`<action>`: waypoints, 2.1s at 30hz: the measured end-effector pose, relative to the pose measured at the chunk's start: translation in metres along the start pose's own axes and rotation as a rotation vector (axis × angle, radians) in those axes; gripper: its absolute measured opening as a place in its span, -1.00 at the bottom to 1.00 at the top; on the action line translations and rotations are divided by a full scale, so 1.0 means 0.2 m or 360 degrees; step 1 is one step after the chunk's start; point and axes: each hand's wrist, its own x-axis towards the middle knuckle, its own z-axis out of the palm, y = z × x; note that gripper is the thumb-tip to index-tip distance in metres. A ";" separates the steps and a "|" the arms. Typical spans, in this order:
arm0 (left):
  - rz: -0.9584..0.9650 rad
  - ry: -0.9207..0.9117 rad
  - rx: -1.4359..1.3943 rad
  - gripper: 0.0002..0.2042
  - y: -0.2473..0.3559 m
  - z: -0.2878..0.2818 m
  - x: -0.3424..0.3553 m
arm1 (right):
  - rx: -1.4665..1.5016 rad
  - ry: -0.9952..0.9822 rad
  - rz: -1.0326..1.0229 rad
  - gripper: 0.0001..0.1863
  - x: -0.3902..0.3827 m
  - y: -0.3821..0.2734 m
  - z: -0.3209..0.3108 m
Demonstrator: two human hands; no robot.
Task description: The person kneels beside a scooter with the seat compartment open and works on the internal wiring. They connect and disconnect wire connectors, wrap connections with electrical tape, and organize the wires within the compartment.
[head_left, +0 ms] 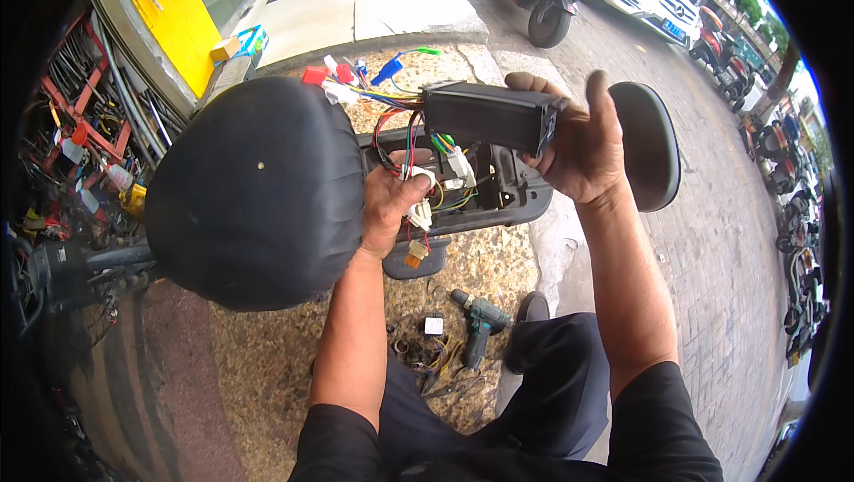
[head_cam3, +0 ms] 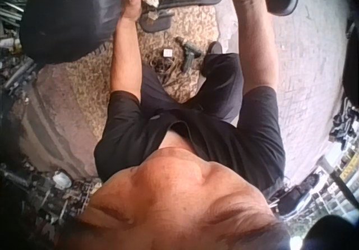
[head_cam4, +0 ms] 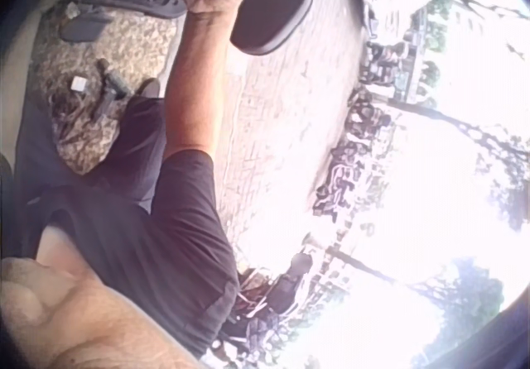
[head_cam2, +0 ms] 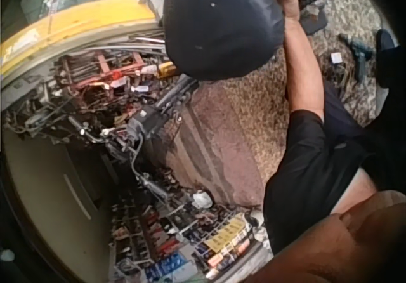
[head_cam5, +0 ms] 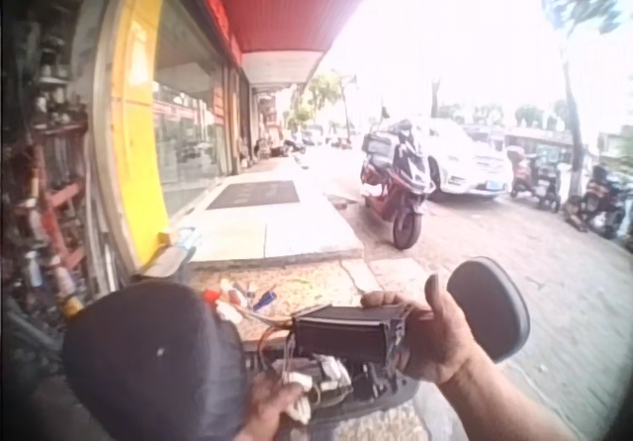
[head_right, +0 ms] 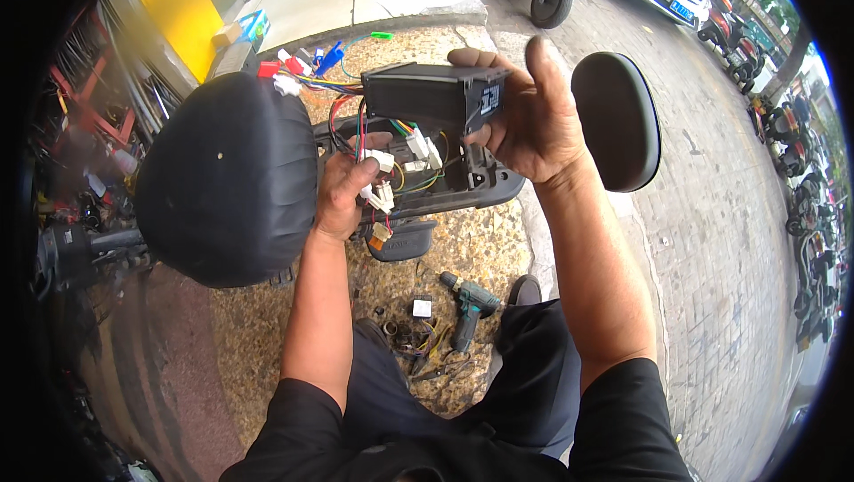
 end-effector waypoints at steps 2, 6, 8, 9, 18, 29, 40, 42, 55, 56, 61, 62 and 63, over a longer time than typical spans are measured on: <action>-0.0007 -0.0012 0.0051 -0.44 0.01 0.00 0.00 | -0.0018 -0.0213 -0.0094 -0.07 0.00 0.00 0.01; -0.0006 -0.0041 0.0107 -0.46 0.02 0.00 -0.01 | -0.0488 -0.0275 -0.0184 -0.25 0.02 -0.06 0.05; -0.0011 -0.0130 0.0099 -0.48 0.03 -0.01 -0.01 | -0.0610 -0.0145 -0.0282 -0.47 0.06 -0.05 0.08; -0.0085 -0.0205 0.0125 -0.51 0.03 -0.03 -0.01 | -0.0741 -0.0025 -0.0327 -0.58 0.06 -0.04 0.09; 0.0247 -0.0277 -0.0095 -0.48 0.01 -0.01 0.02 | -0.0531 0.0239 0.0157 -0.34 0.15 -0.11 0.19; -0.0022 -0.0243 0.0077 -0.19 0.04 0.03 0.01 | -0.0778 0.0718 0.0020 -0.48 0.14 -0.10 0.09; -0.0083 -0.0079 0.0159 -0.73 0.00 0.07 0.03 | -0.0918 0.0563 -0.0151 -0.38 0.08 -0.09 0.05; -0.0117 -0.0075 0.0160 -0.76 -0.01 0.06 0.04 | -0.1179 0.0619 -0.0209 -0.32 0.09 -0.08 0.04; 0.0609 0.0531 0.0741 -0.48 0.04 0.10 -0.03 | -0.1773 0.0692 0.0257 -0.44 0.25 -0.02 -0.07; 0.0666 0.0434 0.0709 -0.38 0.05 0.10 -0.01 | -0.1781 0.0698 0.0271 -0.44 0.26 -0.01 -0.08; 0.0593 0.0033 0.1038 -0.08 0.11 0.01 0.07 | -0.1732 0.0660 0.0327 -0.43 0.24 -0.02 -0.11; 0.0564 0.0046 0.1070 -0.12 0.11 0.00 0.07 | -0.1715 0.0650 0.0345 -0.43 0.23 -0.03 -0.12; 0.0559 -0.0030 0.1077 -0.15 0.12 -0.01 0.06 | -0.1713 0.0598 0.0345 -0.43 0.22 -0.04 -0.12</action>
